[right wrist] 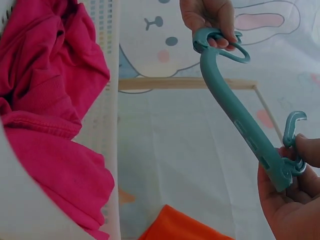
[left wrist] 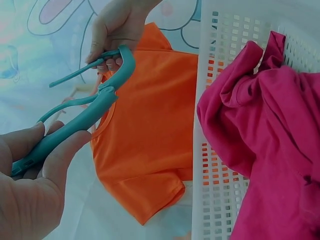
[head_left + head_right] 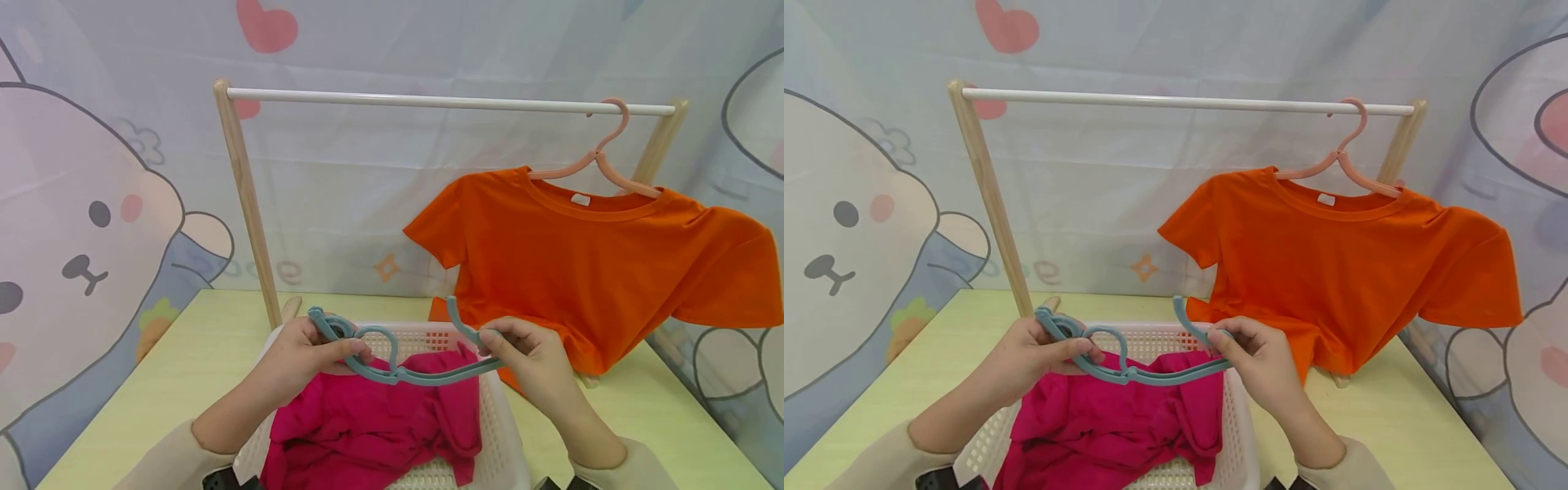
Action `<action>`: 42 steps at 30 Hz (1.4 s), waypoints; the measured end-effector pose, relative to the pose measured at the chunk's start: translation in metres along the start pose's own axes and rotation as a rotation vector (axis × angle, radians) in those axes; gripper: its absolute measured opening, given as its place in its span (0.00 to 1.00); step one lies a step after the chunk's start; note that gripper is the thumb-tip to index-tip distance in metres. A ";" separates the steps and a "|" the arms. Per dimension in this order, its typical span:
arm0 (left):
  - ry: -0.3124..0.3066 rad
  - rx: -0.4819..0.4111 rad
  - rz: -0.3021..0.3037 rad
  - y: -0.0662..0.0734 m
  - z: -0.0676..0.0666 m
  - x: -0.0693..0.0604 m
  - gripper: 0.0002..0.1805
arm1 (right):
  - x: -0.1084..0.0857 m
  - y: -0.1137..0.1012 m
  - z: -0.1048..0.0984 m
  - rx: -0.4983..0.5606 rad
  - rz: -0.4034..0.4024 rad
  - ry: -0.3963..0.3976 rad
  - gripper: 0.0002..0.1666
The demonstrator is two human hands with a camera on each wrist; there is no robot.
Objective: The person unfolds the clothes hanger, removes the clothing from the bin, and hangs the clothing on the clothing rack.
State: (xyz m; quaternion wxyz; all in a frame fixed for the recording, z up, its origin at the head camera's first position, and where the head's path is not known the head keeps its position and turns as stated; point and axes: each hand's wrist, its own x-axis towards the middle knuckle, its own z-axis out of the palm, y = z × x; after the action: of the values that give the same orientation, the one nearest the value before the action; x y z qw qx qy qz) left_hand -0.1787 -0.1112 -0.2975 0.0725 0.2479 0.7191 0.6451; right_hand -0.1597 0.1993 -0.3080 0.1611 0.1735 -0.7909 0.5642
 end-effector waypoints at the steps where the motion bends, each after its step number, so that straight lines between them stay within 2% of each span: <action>1: 0.003 0.000 -0.003 0.000 -0.001 0.000 0.18 | 0.000 0.000 -0.001 0.001 0.011 0.012 0.09; 5: 0.010 -0.001 -0.009 -0.001 -0.003 -0.002 0.17 | 0.001 -0.001 -0.006 0.001 0.066 0.052 0.11; 9: 0.014 0.000 -0.015 -0.001 -0.003 -0.004 0.17 | 0.001 -0.001 -0.008 0.007 0.089 0.058 0.13; 16: 0.009 -0.021 0.003 -0.003 -0.004 -0.004 0.17 | 0.000 0.001 -0.010 0.010 0.095 0.084 0.11; 29: 0.029 -0.048 0.027 -0.004 -0.008 -0.004 0.19 | 0.000 0.004 -0.016 0.078 0.082 0.092 0.09; 35: 0.039 -0.066 0.022 -0.004 -0.010 -0.005 0.19 | 0.000 0.006 -0.017 0.085 0.074 0.102 0.06; 42: 0.054 -0.086 0.014 -0.004 -0.011 -0.006 0.20 | -0.001 0.008 -0.017 0.095 0.104 0.117 0.04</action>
State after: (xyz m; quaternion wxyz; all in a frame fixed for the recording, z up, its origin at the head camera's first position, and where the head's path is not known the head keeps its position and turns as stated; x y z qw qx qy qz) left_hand -0.1794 -0.1234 -0.3012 0.0593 0.2321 0.6907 0.6823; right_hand -0.1610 0.2177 -0.3098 0.1692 0.1064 -0.7604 0.6180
